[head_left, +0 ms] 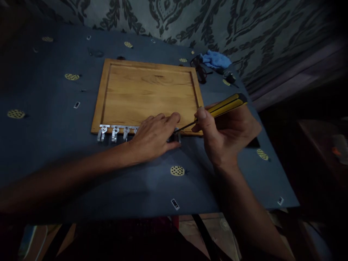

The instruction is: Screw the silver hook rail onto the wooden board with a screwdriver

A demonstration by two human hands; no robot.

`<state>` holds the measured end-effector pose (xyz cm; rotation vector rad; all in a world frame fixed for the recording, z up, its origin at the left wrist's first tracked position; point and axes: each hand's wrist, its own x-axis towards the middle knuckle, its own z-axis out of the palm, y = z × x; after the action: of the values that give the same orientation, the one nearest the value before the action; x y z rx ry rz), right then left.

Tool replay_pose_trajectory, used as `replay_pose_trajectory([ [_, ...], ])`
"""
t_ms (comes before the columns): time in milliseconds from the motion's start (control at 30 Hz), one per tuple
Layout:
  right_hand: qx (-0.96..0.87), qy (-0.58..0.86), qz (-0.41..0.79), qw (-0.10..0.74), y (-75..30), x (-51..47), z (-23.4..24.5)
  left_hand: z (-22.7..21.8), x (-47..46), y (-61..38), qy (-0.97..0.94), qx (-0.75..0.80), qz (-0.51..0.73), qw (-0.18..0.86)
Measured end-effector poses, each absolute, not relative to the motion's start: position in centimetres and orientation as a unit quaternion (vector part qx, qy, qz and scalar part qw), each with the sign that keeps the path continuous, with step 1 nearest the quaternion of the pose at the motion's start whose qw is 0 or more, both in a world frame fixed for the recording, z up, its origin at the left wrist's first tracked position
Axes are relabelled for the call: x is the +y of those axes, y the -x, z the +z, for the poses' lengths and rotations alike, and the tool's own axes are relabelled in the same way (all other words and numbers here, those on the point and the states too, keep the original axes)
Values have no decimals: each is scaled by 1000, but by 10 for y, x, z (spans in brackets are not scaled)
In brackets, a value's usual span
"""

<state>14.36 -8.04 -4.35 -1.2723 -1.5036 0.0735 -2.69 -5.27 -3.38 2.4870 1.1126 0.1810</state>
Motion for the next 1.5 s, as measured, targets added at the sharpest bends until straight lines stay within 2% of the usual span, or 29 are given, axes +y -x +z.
replay_pose_trajectory([
  [467,-639,535,62,550,-144,-82,-42,-37,-53,28,-891,396,86,203],
  [733,-636,481,244,552,-149,-76,-33,-35,-53,27,-892,400,71,197],
  [833,-636,472,277,544,-153,-77,-29,-36,-52,27,-892,397,79,200],
  [1033,-622,467,258,574,-152,-78,-28,-36,-53,27,-890,397,78,209],
  [1300,-605,508,162,592,-141,-80,-33,-36,-52,27,-892,393,84,206],
  [1500,-605,507,179,587,-142,-78,-31,-34,-52,27,-889,401,63,211],
])
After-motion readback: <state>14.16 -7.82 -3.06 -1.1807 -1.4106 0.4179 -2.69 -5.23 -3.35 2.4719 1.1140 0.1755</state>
